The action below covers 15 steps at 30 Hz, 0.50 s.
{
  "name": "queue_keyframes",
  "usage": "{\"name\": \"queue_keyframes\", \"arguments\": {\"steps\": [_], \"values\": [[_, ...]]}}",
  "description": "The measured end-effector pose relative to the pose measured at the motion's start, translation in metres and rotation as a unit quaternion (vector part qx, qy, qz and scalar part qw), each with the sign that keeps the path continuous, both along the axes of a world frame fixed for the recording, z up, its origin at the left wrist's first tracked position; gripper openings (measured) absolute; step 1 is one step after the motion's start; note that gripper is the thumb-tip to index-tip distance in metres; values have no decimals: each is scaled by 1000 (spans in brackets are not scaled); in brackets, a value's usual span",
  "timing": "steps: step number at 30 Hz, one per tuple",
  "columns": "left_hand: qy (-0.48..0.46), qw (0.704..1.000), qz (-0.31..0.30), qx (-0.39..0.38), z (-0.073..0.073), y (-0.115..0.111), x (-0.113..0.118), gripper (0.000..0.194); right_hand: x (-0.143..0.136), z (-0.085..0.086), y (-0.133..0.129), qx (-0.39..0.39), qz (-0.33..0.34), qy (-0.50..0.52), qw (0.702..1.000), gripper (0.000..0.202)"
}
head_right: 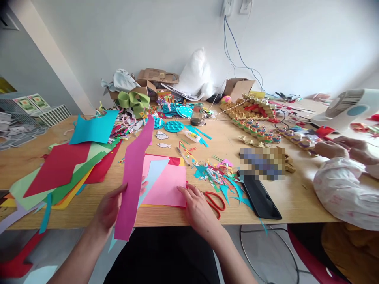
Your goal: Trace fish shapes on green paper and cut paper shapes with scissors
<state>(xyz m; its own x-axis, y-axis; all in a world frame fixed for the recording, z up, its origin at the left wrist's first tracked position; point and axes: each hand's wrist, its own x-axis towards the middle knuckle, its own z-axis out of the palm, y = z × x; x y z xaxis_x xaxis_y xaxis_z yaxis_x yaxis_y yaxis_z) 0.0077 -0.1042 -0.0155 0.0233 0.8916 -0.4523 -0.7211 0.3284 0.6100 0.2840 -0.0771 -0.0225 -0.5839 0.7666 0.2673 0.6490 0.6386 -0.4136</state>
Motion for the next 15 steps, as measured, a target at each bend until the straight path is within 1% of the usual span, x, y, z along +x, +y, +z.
{"name": "queue_keyframes", "arguments": {"steps": [2, 4, 6, 8, 10, 12, 15], "values": [[28, 999, 11, -22, -1, 3, 2, 45, 2, 0, 2, -1, -31, 29, 999, 48], [52, 998, 27, -39, 0, 4, 4, 40, 11, 3, 6, 9, -84, 72, 994, 34], [55, 997, 34, -50, 1, 4, 5, 34, 20, 8, 12, 27, -120, 99, 987, 30], [59, 996, 36, -50, 0, 4, 5, 29, 25, 10, 20, 34, -117, 97, 988, 35], [74, 995, 46, -40, -3, 4, 6, 27, 25, 8, 30, 28, -105, 74, 991, 44], [86, 994, 58, -31, -6, 4, 6, 27, 22, 2, 39, 22, -102, 41, 994, 48], [82, 995, 58, -22, -10, 4, 5, 31, 15, -8, 50, 34, -106, -12, 994, 49]]}}
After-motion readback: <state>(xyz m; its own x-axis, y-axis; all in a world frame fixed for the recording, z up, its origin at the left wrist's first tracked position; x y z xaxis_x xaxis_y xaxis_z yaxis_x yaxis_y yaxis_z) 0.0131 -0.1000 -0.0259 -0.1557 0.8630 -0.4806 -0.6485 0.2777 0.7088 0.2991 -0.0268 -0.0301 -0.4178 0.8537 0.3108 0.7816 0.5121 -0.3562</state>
